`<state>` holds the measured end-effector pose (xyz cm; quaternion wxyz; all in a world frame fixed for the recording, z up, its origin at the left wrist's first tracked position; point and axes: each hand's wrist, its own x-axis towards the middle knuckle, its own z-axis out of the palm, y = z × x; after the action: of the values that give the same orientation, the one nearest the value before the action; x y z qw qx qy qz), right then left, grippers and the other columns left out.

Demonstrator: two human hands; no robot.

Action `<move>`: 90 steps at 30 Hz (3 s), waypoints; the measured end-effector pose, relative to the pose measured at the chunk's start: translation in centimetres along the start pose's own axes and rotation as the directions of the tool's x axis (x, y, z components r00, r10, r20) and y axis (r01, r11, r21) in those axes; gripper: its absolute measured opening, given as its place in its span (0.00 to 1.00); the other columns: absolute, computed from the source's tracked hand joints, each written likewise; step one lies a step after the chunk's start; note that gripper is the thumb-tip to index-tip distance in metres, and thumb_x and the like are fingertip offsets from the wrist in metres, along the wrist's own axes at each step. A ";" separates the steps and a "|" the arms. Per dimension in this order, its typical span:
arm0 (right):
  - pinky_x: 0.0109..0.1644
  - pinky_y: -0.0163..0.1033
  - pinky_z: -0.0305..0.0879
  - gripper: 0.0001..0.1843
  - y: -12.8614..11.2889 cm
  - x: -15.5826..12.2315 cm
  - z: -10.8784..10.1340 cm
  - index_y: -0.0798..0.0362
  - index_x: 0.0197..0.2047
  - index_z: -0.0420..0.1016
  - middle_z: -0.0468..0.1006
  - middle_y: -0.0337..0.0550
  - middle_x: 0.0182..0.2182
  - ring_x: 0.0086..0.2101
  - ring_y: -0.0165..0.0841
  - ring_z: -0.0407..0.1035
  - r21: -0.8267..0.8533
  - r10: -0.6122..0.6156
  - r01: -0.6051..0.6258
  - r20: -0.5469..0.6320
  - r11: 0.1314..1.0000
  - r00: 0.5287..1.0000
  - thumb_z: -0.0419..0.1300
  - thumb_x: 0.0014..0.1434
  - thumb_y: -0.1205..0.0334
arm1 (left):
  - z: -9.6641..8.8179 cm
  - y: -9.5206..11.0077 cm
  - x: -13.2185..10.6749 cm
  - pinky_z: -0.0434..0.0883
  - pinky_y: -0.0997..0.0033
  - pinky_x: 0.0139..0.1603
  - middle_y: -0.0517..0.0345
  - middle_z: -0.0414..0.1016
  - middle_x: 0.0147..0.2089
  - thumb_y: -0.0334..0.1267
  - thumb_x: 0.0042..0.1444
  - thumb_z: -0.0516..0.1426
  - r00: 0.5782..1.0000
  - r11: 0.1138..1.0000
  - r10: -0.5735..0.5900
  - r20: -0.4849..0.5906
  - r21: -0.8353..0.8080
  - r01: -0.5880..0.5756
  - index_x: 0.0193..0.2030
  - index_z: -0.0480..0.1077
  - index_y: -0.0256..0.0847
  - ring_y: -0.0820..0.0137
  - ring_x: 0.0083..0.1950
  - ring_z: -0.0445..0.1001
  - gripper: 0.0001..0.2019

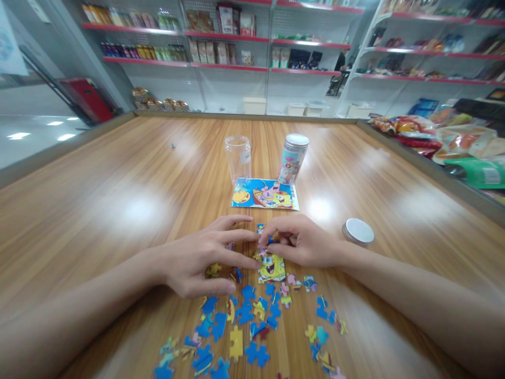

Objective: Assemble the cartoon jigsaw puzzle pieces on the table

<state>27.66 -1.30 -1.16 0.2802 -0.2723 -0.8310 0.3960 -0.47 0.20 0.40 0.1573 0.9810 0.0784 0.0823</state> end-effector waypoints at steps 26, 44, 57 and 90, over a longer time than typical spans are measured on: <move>0.34 0.34 0.61 0.10 0.9 0.0 -0.5 0.55 0.42 0.82 0.68 0.38 0.28 0.27 0.26 0.63 -0.314 -0.211 0.191 -0.029 0.930 0.977 0.59 0.62 0.70 | 0.6 -0.6 -0.3 0.64 0.47 0.68 0.45 0.67 0.64 0.31 0.58 0.60 0.981 0.999 0.017 -0.194 0.052 -0.007 0.60 0.71 0.42 0.52 0.68 0.60 0.22; 0.37 0.34 0.65 0.11 0.9 0.2 -0.9 0.56 0.44 0.81 0.76 0.41 0.32 0.30 0.28 0.66 -0.293 -0.139 0.141 0.026 0.946 0.990 0.59 0.61 0.72 | 1.1 -0.8 -0.5 0.70 0.51 0.62 0.48 0.73 0.58 0.31 0.61 0.57 0.959 0.999 -0.033 -0.281 -0.012 0.031 0.49 0.75 0.42 0.56 0.64 0.65 0.11; 0.38 0.34 0.65 0.12 1.0 0.2 -0.9 0.59 0.44 0.81 0.81 0.45 0.35 0.31 0.29 0.70 -0.241 -0.085 0.086 0.013 0.967 0.996 0.57 0.61 0.73 | 0.7 -1.2 -0.5 0.74 0.60 0.59 0.46 0.72 0.59 0.30 0.59 0.58 0.980 1.000 -0.005 -0.199 -0.013 0.003 0.50 0.74 0.41 0.58 0.62 0.69 0.13; 0.33 0.32 0.60 0.12 1.1 0.0 -0.8 0.56 0.43 0.81 0.77 0.39 0.27 0.26 0.26 0.63 -0.268 -0.014 0.013 -0.003 0.963 1.000 0.57 0.61 0.70 | 0.9 -1.6 -0.6 0.72 0.59 0.58 0.46 0.73 0.57 0.32 0.59 0.59 0.980 0.996 -0.031 -0.196 -0.088 0.014 0.50 0.74 0.42 0.58 0.59 0.71 0.12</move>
<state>28.46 -0.33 -1.61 0.2452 -0.3031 -0.8781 0.2774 -1.04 1.35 -1.07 0.1919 0.9594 0.1013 0.1803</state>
